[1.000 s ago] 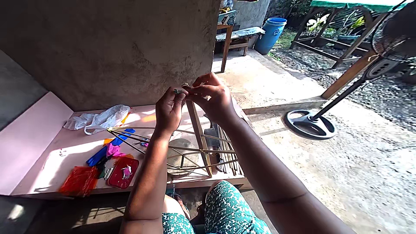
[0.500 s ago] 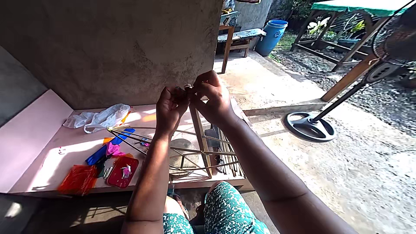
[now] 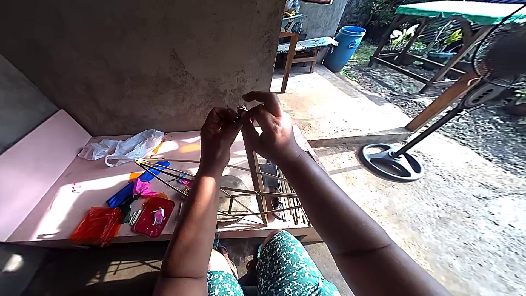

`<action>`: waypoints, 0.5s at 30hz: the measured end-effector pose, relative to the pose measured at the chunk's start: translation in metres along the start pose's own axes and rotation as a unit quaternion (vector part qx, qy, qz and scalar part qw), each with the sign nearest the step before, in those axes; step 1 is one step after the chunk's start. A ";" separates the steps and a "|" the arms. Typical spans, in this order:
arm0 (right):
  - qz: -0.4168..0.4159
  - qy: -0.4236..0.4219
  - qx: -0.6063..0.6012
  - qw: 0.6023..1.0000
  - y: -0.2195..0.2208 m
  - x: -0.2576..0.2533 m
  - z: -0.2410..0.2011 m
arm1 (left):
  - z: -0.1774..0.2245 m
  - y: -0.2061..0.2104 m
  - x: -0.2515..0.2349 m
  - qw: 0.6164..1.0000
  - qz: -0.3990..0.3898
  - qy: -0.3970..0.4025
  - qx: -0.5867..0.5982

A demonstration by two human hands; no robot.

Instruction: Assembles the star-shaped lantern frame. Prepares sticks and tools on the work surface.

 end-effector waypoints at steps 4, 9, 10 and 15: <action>-0.018 -0.011 0.016 1.000 0.003 0.002 -0.001 | 0.001 0.002 0.000 1.000 -0.017 -0.007 0.013; 0.003 -0.020 0.055 0.998 0.000 0.005 -0.004 | 0.001 0.003 0.002 0.999 -0.030 -0.005 0.021; 0.008 -0.012 0.051 0.999 0.000 0.007 -0.003 | 0.001 0.003 0.002 0.999 -0.041 -0.006 0.027; 0.034 0.009 0.023 0.999 0.000 0.010 0.003 | -0.001 0.002 0.000 0.998 -0.042 -0.010 0.034</action>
Point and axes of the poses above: each hand's wrist, its own x-axis away from the middle knuckle, its own y-axis out of the palm, z = x × y, the point moved 9 cm from there along -x, towards the middle knuckle, and after that the axes turned 15 degrees about -y, right-handed, at the moved point
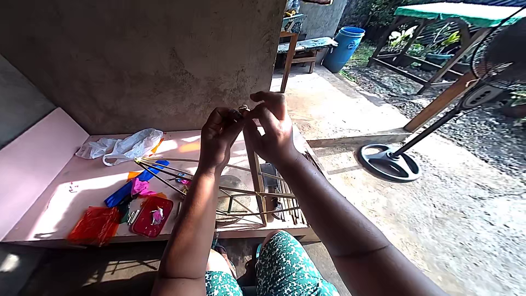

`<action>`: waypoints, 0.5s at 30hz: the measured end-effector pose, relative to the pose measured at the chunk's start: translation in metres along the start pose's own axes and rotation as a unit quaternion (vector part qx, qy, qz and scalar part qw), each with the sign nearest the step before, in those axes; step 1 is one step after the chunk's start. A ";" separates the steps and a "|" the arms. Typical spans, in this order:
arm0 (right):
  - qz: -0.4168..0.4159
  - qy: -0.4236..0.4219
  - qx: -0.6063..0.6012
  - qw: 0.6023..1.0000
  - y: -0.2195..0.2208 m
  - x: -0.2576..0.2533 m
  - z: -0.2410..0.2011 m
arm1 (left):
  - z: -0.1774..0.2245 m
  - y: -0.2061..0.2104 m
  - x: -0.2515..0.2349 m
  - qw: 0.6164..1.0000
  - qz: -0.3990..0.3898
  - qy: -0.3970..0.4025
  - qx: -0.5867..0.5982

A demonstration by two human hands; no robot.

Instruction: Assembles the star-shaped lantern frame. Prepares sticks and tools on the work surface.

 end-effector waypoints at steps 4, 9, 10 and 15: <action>0.011 0.009 -0.004 1.000 -0.001 0.000 0.002 | -0.001 -0.004 0.001 0.999 0.040 0.011 -0.001; 0.005 0.016 -0.011 1.000 -0.003 -0.002 0.003 | -0.001 -0.003 0.003 0.998 0.066 0.011 -0.001; 0.004 0.013 -0.013 1.000 -0.003 -0.003 0.004 | -0.001 -0.003 0.003 0.998 0.067 0.010 -0.003; 0.003 0.011 -0.017 1.000 -0.003 -0.003 0.004 | -0.001 -0.002 0.002 0.997 0.076 0.000 -0.003</action>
Point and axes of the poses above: each hand's wrist, its own x-axis away from the middle knuckle, its own y-axis out of the palm, z = x × y, the point moved 9 cm from there along -x, towards the middle knuckle, and after that the axes turned 15 degrees about -y, right-handed, at the moved point
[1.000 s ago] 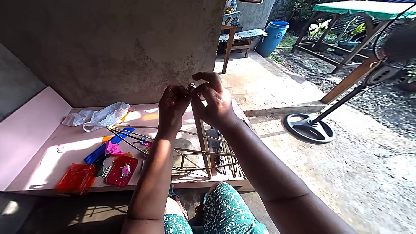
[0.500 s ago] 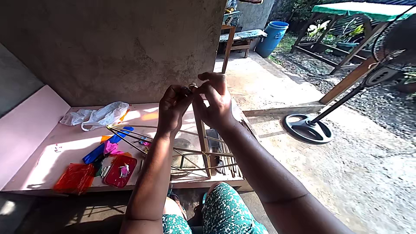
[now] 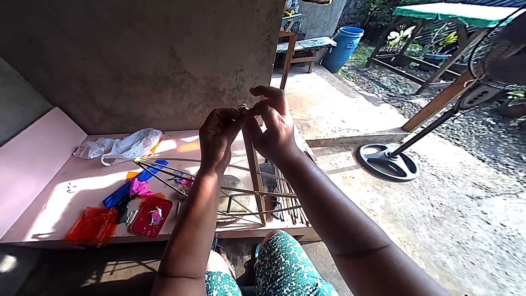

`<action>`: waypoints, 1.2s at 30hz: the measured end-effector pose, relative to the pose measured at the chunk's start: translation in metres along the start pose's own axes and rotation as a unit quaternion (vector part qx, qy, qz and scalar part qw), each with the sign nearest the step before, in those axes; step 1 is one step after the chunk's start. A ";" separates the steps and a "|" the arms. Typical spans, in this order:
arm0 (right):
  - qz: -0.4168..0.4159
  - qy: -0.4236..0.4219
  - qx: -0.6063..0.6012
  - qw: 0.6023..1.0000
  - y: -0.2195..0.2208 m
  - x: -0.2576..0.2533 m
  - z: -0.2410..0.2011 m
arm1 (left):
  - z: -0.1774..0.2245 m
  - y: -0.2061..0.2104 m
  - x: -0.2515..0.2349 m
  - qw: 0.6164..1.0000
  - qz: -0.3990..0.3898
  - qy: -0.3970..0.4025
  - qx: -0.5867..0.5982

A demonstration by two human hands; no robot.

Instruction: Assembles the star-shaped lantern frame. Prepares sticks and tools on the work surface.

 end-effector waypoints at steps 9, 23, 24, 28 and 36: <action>-0.041 0.039 0.015 0.998 0.002 -0.004 0.006 | 0.001 0.001 -0.003 1.000 0.004 0.008 -0.003; -0.043 0.016 -0.009 0.999 0.005 0.000 0.008 | 0.000 -0.003 -0.002 1.000 0.012 0.003 0.008; -0.039 0.040 -0.041 0.998 0.005 0.001 0.012 | 0.002 -0.002 -0.001 0.999 0.015 0.034 -0.011; -0.047 0.082 -0.111 0.989 0.007 0.000 0.022 | 0.015 0.000 0.012 0.969 0.067 0.178 -0.157; -0.097 0.082 -0.118 0.985 0.016 -0.003 0.025 | 0.027 0.009 0.028 0.893 0.104 0.284 -0.333</action>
Point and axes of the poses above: each hand's wrist, its own x-axis away from the middle knuckle, its own y-axis out of the palm, z = x × y, the point moved 9 cm from there along -x, towards the middle knuckle, and after that the axes turned 15 degrees about -y, right-handed, at the moved point
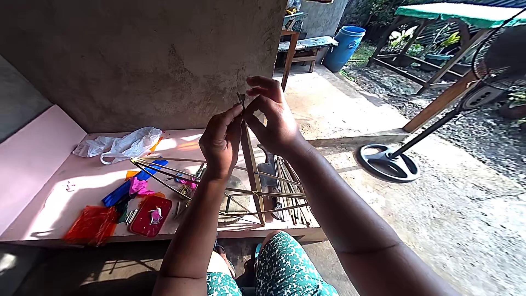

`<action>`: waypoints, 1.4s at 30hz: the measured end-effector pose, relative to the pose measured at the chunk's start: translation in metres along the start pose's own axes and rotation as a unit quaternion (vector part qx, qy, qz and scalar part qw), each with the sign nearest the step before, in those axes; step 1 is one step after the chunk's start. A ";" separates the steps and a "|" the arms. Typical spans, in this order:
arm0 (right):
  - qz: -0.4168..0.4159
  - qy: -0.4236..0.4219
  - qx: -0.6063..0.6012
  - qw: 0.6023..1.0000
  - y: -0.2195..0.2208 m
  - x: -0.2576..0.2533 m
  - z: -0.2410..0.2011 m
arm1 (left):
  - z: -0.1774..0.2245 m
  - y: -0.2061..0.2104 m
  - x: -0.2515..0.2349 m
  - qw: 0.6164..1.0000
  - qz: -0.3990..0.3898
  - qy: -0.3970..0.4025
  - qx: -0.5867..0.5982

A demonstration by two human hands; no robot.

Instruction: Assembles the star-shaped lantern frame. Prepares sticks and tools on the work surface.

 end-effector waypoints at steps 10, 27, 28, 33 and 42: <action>-0.023 -0.011 -0.018 1.000 0.001 -0.004 0.000 | 0.009 0.004 -0.006 0.996 0.005 0.052 -0.076; -0.031 -0.057 0.047 0.997 0.005 -0.002 -0.010 | 0.002 0.009 -0.016 0.992 -0.084 -0.037 -0.088; -0.025 -0.062 0.053 0.996 0.004 -0.002 -0.012 | 0.002 0.011 -0.017 0.990 -0.095 -0.038 -0.093; -0.005 -0.069 0.071 0.995 0.002 0.002 -0.014 | 0.005 0.015 -0.021 0.983 -0.133 -0.053 -0.113; 0.015 -0.067 0.049 0.996 0.001 0.004 -0.015 | 0.007 0.017 -0.030 0.969 -0.207 -0.046 -0.128</action>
Point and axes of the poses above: each hand's wrist, its own x-axis away from the middle knuckle, its own y-axis out of the palm, z = x × y, the point moved 9 cm from there along -x, towards the middle knuckle, and after that the axes turned 15 degrees about -y, right-handed, at the moved point
